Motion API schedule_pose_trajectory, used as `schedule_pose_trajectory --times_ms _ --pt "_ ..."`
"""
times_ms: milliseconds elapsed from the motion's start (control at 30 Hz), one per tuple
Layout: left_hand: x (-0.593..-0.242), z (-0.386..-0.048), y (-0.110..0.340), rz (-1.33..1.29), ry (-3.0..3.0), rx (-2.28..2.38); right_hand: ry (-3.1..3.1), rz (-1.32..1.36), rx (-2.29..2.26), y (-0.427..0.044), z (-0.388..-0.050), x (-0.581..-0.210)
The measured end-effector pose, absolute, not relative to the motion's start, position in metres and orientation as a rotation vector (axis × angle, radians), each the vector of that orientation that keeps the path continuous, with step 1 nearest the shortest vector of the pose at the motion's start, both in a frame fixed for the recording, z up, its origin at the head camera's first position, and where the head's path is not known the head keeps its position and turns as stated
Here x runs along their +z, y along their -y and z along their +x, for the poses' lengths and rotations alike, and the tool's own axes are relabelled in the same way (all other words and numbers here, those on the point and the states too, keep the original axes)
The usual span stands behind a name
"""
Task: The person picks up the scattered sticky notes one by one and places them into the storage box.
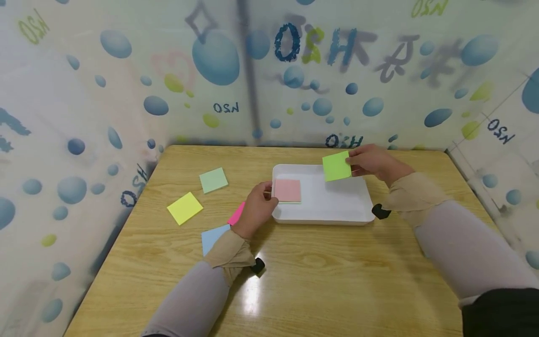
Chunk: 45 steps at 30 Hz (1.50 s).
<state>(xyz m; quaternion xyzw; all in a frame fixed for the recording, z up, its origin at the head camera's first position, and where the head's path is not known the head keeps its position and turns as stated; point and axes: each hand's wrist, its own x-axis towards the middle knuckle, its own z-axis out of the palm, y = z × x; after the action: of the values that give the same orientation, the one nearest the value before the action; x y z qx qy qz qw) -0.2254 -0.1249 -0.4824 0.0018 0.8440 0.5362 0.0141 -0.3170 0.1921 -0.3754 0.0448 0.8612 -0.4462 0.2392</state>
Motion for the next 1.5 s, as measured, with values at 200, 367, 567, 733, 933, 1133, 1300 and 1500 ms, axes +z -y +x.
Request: schedule_pose_trajectory --times_ms 200,367,567,733,933,1133,1300,1500 --pt "-0.483 -0.225 0.126 0.013 -2.635 1.670 -2.294 0.092 -1.279 -0.171 -0.317 -0.381" --pt "-0.482 -0.225 0.126 0.003 -2.629 1.665 -2.251 0.080 -1.305 -0.154 -0.318 -0.390" --pt "-0.482 -0.225 0.125 0.013 -2.638 1.662 -2.236 0.064 -1.288 -0.136 -0.321 -0.403" --pt "-0.481 -0.225 0.125 0.016 -2.645 1.653 -2.226 0.047 -1.270 -0.123 -0.321 -0.410" --pt "-0.483 -0.225 0.125 0.018 -2.639 1.663 -2.198 0.060 -1.258 -0.109 -0.321 -0.419" --pt "-0.483 -0.225 0.125 0.013 -2.626 1.673 -2.159 0.074 -1.279 -0.099 -0.319 -0.427" --pt "-0.481 -0.224 0.124 0.010 -2.623 1.665 -2.145 0.084 -1.276 -0.092 -0.318 -0.431" --pt "-0.482 -0.224 0.125 0.011 -2.619 1.667 -2.159 0.073 -1.250 -0.087 -0.318 -0.435"
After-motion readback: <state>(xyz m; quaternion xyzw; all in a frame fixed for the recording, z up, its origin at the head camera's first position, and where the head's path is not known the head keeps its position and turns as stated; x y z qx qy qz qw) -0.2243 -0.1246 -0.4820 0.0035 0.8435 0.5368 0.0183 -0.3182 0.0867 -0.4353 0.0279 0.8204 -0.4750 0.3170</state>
